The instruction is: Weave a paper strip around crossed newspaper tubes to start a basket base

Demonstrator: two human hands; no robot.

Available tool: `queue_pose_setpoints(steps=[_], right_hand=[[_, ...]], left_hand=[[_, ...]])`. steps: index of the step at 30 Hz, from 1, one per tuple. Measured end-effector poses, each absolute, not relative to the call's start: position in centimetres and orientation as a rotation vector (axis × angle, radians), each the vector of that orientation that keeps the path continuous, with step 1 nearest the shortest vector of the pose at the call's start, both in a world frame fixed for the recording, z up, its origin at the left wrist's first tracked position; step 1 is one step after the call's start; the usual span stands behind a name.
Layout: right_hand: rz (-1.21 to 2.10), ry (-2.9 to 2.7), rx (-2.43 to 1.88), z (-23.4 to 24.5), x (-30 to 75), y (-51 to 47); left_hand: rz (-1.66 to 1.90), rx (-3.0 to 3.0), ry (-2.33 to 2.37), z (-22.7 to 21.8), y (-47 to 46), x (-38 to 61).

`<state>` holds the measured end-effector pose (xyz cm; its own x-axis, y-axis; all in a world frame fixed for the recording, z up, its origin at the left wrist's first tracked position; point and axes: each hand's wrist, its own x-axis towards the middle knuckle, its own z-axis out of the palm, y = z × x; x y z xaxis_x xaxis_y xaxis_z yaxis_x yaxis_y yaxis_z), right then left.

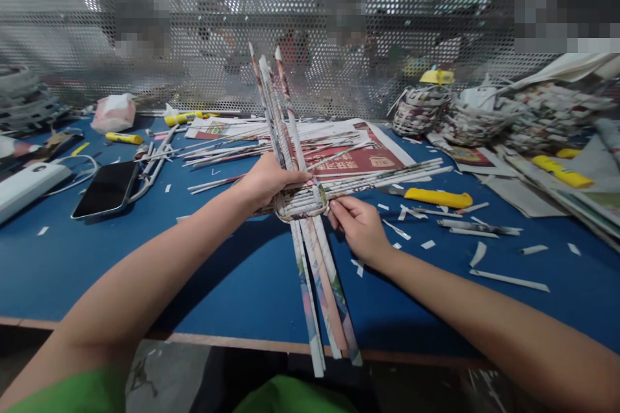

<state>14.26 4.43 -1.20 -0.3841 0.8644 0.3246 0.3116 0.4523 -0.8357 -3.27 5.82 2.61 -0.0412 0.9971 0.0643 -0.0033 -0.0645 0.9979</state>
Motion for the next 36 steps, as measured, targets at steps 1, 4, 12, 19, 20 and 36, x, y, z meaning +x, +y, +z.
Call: queue_pose_setpoints(steps=[1,4,12,19,20,36], right_hand=[[0.885,-1.918,-1.011,-1.2,14.5,4.9],[0.763,-1.896,-1.036,-1.3,15.4,6.9],[-0.093,-2.299,-0.911,-1.0,16.6,9.2],[-0.480,-2.534,-0.863,-0.5,16.2,7.5],[-0.538,-2.501,-0.822,-0.4,16.3,7.4],[0.288,-2.434,-0.817,-0.5,15.5,6.1]], left_hand=[[1.273,1.224,1.180,2.7,5.8,-3.3],[1.185,1.206,1.178,2.8,5.7,-3.5],[1.086,1.150,1.188,2.1,5.4,-2.6],[1.019,0.997,1.142,2.0,4.6,-1.2],[1.008,0.969,1.140,2.1,4.5,-1.1],[1.076,1.155,1.106,2.6,4.3,-1.3]])
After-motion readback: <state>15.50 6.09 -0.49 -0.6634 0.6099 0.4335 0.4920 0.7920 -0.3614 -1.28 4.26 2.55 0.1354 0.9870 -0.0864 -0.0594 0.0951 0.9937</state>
